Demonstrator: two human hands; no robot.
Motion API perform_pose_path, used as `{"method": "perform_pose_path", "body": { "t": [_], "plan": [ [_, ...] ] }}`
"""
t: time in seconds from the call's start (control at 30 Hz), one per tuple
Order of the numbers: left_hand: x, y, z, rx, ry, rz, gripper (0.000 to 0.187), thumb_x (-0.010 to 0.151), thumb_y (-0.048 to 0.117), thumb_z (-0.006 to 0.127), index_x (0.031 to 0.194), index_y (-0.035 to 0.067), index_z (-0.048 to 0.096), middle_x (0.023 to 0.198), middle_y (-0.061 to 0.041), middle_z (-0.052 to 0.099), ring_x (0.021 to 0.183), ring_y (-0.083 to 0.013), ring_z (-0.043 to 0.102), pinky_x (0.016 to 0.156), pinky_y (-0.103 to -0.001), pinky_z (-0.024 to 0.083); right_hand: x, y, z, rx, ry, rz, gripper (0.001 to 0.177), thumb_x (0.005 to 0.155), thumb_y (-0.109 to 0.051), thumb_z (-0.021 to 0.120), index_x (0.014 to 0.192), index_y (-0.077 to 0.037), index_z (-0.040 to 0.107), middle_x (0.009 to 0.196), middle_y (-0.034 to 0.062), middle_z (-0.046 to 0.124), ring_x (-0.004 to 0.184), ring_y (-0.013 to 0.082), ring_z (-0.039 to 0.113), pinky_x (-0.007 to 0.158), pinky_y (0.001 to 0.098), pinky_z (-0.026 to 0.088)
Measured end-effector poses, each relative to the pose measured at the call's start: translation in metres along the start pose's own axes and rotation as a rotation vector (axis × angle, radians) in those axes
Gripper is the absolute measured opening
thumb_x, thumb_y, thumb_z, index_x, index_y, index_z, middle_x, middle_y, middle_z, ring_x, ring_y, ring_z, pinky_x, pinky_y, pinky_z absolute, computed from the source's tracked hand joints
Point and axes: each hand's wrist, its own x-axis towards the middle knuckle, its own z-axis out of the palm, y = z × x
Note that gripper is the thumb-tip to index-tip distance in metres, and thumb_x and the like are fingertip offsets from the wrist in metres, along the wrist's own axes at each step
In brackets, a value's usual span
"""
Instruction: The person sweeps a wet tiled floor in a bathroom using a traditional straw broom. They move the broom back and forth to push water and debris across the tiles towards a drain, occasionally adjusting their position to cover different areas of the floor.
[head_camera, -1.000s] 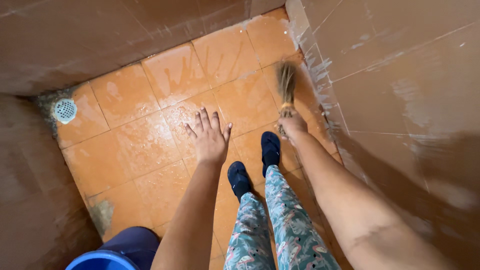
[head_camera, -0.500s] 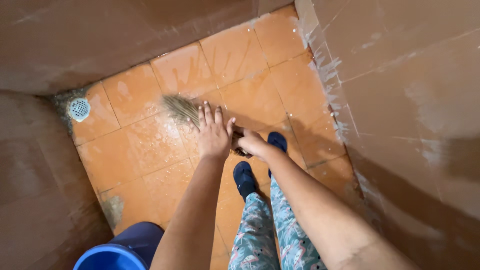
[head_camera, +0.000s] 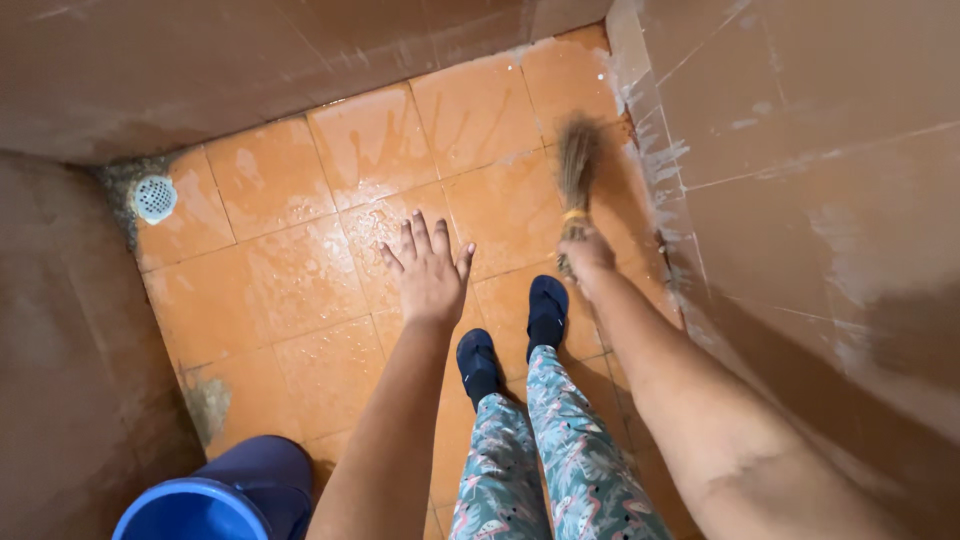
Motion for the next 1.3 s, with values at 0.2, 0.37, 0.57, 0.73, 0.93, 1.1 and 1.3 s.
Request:
{"method": "perform_pose_path", "body": {
  "t": [0.2, 0.37, 0.57, 0.73, 0.93, 1.1, 1.3],
  "plan": [
    [0.006, -0.006, 0.006, 0.022, -0.009, -0.043, 0.070, 0.103, 0.059, 0.033, 0.152, 0.010, 0.042, 0.165, -0.019, 0.026, 0.152, -0.0367, 0.021, 0.120, -0.065, 0.004, -0.061, -0.019, 0.046, -0.055, -0.590, -0.027, 0.067, 0.079, -0.009, 0.067, 0.143, -0.027, 0.057, 0.070, 0.0048, 0.062, 0.048, 0.0128, 0.053, 0.039, 0.0287, 0.041],
    [0.015, -0.002, 0.004, 0.005, 0.004, -0.060, 0.067, 0.103, 0.056, 0.034, 0.152, 0.011, 0.043, 0.166, -0.018, 0.027, 0.153, -0.0361, 0.022, 0.121, -0.065, 0.005, -0.083, -0.065, 0.066, -0.304, -0.674, -0.177, 0.060, 0.079, -0.014, 0.072, 0.138, -0.022, 0.064, 0.079, 0.0028, 0.072, 0.054, 0.0096, 0.062, 0.045, 0.0277, 0.047],
    [0.024, 0.011, -0.006, -0.006, 0.021, -0.054, 0.069, 0.102, 0.058, 0.036, 0.152, 0.009, 0.043, 0.164, -0.020, 0.027, 0.152, -0.0369, 0.023, 0.120, -0.064, 0.006, -0.050, -0.054, 0.052, -0.088, -0.303, -0.253, 0.074, 0.077, -0.014, 0.071, 0.148, -0.029, 0.056, 0.077, 0.0061, 0.071, 0.052, 0.0164, 0.060, 0.046, 0.0309, 0.050],
    [0.031, 0.016, -0.015, -0.016, 0.029, -0.055, 0.069, 0.103, 0.058, 0.034, 0.152, 0.010, 0.043, 0.165, -0.020, 0.027, 0.152, -0.0367, 0.022, 0.120, -0.065, 0.006, 0.010, -0.055, 0.017, 0.016, 0.060, -0.186, 0.065, 0.075, -0.012, 0.074, 0.137, -0.026, 0.062, 0.083, 0.0038, 0.072, 0.058, 0.0129, 0.066, 0.046, 0.0318, 0.055],
    [0.042, 0.009, -0.015, -0.015, 0.040, -0.062, 0.070, 0.103, 0.059, 0.033, 0.152, 0.009, 0.042, 0.165, -0.020, 0.026, 0.152, -0.0367, 0.021, 0.120, -0.065, 0.005, 0.052, -0.047, -0.009, 0.132, -0.134, -0.088, 0.039, 0.080, -0.008, 0.071, 0.118, -0.013, 0.064, 0.077, 0.0070, 0.066, 0.052, 0.0161, 0.060, 0.037, 0.0344, 0.045],
    [0.044, 0.007, -0.009, -0.008, 0.013, -0.082, 0.071, 0.104, 0.059, 0.033, 0.153, 0.009, 0.042, 0.165, -0.020, 0.024, 0.153, -0.0376, 0.020, 0.120, -0.065, 0.005, 0.014, -0.047, 0.026, -0.019, -0.389, 0.014, 0.044, 0.082, -0.009, 0.070, 0.124, -0.017, 0.059, 0.074, 0.0080, 0.065, 0.048, 0.0165, 0.059, 0.036, 0.0330, 0.044],
    [0.045, 0.018, -0.006, 0.001, 0.035, -0.078, 0.068, 0.103, 0.056, 0.034, 0.151, 0.008, 0.044, 0.166, -0.019, 0.025, 0.153, -0.0368, 0.021, 0.120, -0.065, 0.005, -0.040, -0.082, 0.067, -0.203, -0.740, -0.034, 0.063, 0.078, -0.009, 0.067, 0.136, -0.028, 0.055, 0.073, 0.0020, 0.067, 0.053, 0.0119, 0.057, 0.044, 0.0292, 0.042]
  ]
}}
